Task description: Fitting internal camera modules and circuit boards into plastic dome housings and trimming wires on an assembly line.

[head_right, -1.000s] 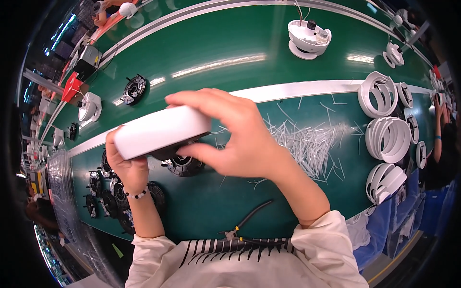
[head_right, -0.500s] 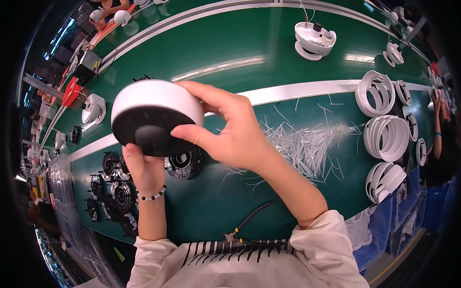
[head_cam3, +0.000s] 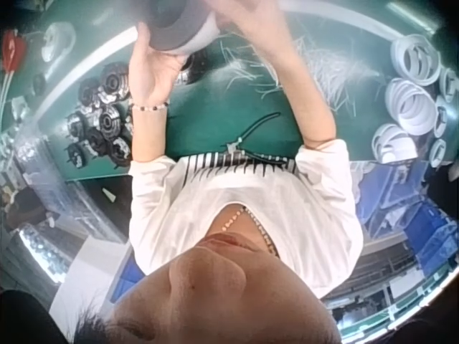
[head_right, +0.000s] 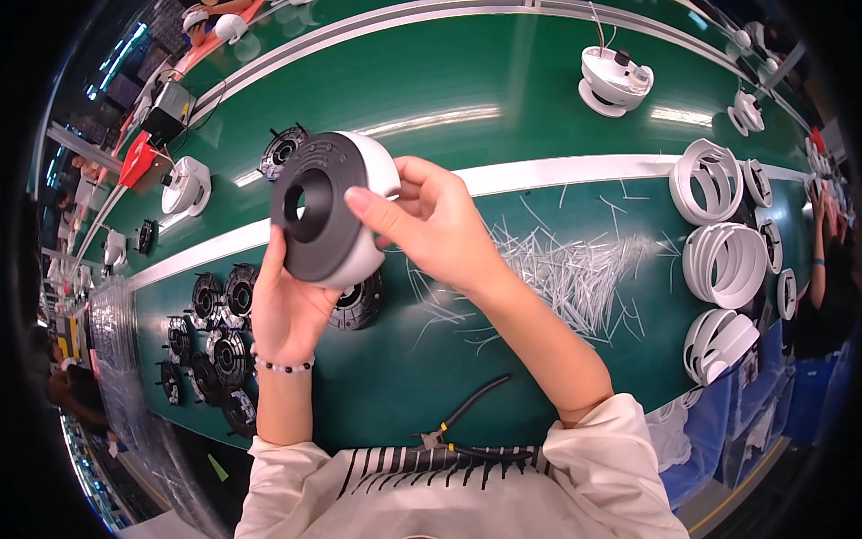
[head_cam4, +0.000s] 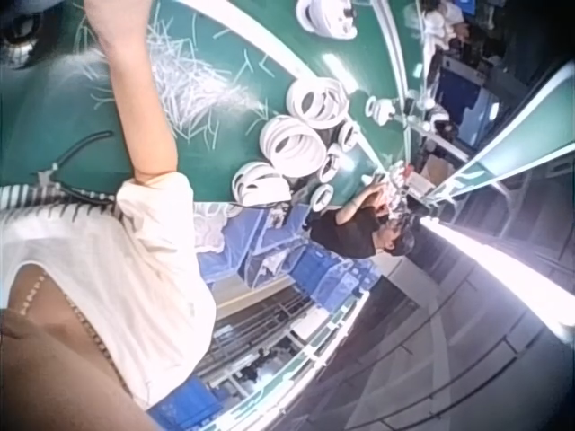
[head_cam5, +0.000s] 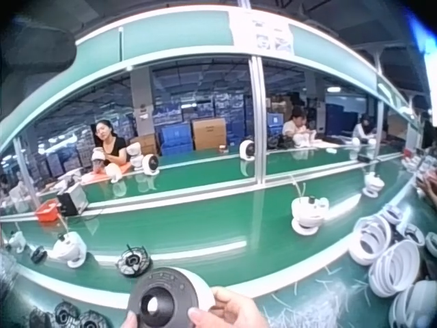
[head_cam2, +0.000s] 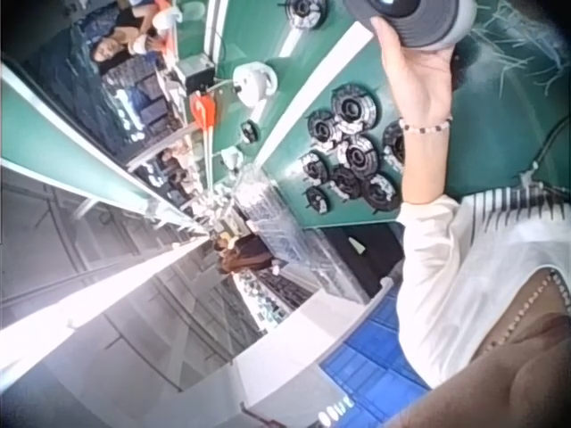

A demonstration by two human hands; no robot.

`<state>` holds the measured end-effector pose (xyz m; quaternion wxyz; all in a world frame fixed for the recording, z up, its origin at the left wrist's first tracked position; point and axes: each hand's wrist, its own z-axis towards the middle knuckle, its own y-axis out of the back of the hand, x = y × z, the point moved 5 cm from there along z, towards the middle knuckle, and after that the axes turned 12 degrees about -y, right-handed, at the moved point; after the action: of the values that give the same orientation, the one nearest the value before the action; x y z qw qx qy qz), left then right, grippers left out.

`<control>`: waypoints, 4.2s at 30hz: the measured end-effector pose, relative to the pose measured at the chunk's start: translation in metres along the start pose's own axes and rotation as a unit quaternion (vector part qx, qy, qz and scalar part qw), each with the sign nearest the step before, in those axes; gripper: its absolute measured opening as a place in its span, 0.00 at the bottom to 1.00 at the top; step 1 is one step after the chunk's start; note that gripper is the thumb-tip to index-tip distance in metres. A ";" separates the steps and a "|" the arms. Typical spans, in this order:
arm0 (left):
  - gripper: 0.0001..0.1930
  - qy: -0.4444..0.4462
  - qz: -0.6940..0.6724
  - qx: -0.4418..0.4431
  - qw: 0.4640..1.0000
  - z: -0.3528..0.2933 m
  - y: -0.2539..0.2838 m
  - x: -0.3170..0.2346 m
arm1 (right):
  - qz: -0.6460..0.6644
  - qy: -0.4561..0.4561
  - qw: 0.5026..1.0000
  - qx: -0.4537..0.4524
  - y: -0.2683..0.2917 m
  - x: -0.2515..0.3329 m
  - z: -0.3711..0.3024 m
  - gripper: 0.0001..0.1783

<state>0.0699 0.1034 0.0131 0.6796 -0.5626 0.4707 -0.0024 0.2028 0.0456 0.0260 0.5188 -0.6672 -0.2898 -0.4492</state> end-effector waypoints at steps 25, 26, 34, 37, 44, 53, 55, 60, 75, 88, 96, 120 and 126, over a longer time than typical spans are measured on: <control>0.22 0.228 -0.165 0.035 0.959 -0.021 -0.013 0.030 | -0.474 0.476 0.735 0.090 -0.031 0.065 -0.045 0.20; 0.22 0.238 -0.164 0.043 0.956 -0.026 -0.019 0.030 | -0.450 0.488 0.739 0.114 -0.031 0.068 -0.046 0.21; 0.25 0.310 -0.175 -0.061 0.932 -0.041 -0.032 0.028 | -0.456 0.518 0.718 0.089 -0.039 0.081 -0.058 0.26; 0.27 0.333 -0.179 0.112 0.919 -0.041 -0.028 0.036 | -0.516 0.486 0.705 -0.023 -0.038 0.084 -0.056 0.22; 0.35 -0.352 0.350 0.194 0.846 -0.027 -0.024 -0.007 | -0.460 0.273 0.834 -0.134 -0.020 0.058 -0.022 0.15; 0.22 -0.323 0.349 0.116 0.872 -0.026 -0.021 -0.017 | -0.321 0.233 0.910 -0.125 -0.021 0.039 -0.016 0.26; 0.20 -0.294 0.321 0.107 0.894 -0.026 -0.020 -0.016 | -0.365 0.230 0.894 -0.120 -0.019 0.037 -0.015 0.28; 0.17 -0.280 0.398 0.124 0.865 -0.023 -0.020 -0.019 | -0.392 0.186 0.892 -0.129 -0.020 0.032 -0.011 0.28; 0.18 -0.356 0.518 0.165 0.760 -0.024 -0.025 -0.036 | -0.462 0.330 0.816 -0.108 -0.034 0.031 -0.032 0.15; 0.19 -0.551 0.544 0.246 0.583 -0.063 -0.053 -0.042 | -0.509 0.459 0.722 -0.095 -0.052 0.047 -0.076 0.18; 0.18 -0.540 0.588 0.222 0.560 -0.065 -0.055 -0.047 | -0.483 0.455 0.733 -0.149 -0.059 0.052 -0.075 0.20; 0.18 0.276 -0.006 0.093 0.956 0.066 0.052 -0.023 | -0.668 0.036 0.726 0.160 -0.021 -0.053 -0.162 0.44; 0.21 0.280 -0.047 0.111 0.952 0.073 0.047 0.001 | -0.730 -0.022 0.635 0.252 -0.017 -0.076 -0.181 0.46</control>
<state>0.0927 0.1757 -0.0295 0.5780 -0.4817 0.6118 -0.2440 0.1020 -0.1162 -0.0243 0.1632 -0.0920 -0.7956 -0.5761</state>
